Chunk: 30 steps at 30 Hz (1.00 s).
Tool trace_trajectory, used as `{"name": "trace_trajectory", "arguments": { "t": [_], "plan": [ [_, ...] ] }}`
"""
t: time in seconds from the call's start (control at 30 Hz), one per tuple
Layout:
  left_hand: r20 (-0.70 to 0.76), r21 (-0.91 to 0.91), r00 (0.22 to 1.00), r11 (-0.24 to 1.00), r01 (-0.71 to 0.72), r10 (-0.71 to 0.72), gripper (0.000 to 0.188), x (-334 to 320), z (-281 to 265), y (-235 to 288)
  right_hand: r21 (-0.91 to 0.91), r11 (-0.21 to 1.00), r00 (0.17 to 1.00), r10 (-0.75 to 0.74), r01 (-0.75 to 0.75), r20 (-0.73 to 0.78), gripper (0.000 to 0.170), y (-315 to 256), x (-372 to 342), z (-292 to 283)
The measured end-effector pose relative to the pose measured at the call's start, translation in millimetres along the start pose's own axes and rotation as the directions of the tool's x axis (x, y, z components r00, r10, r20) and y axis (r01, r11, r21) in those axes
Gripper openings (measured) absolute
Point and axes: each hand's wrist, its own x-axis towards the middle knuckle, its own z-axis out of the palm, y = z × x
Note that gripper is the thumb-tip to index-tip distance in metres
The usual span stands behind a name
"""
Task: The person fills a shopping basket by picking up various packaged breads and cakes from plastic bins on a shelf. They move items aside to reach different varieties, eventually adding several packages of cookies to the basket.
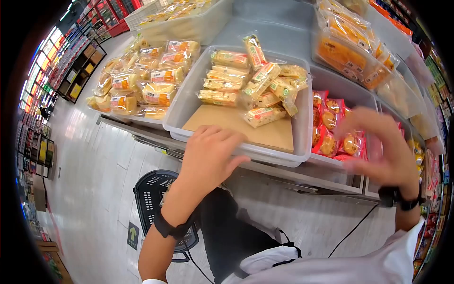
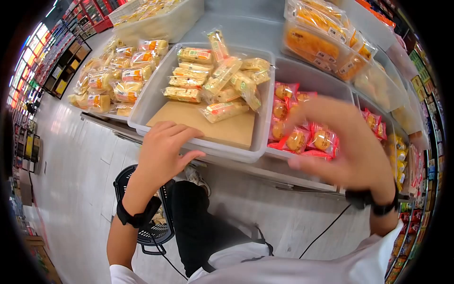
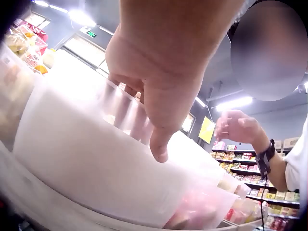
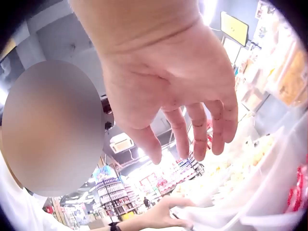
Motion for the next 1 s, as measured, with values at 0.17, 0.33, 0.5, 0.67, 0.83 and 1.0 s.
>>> {"name": "trace_trajectory", "arguments": {
  "t": [0.17,0.33,0.5,0.67,0.83,1.0],
  "plan": [
    [0.06,-0.013,0.998,1.0,0.017,-0.016,0.03,2,0,-6,-0.436,0.877,0.969,-0.111,0.2,0.222,0.091,58,98,11],
    [0.106,0.036,0.994,0.999,0.024,-0.028,0.029,0,1,-7,-0.618,0.765,0.897,0.13,0.181,0.423,0.118,87,159,54],
    [0.003,-0.016,1.0,1.0,0.001,-0.001,0.03,-5,8,-10,-0.689,0.713,0.86,0.267,0.127,0.435,0.121,85,170,79],
    [-0.021,-0.017,1.0,1.0,-0.012,0.011,0.032,-6,9,-10,-0.701,0.696,0.887,0.214,0.155,0.409,0.112,89,167,88],
    [-0.061,-0.013,0.998,1.0,-0.017,0.016,0.032,-6,9,-8,-0.609,0.759,0.894,0.082,0.23,0.44,0.103,100,168,81],
    [-0.041,-0.026,0.999,0.999,0.023,-0.024,0.032,-6,10,-4,-0.607,0.756,0.907,0.043,0.244,0.418,0.101,106,162,81]
  ]
}}
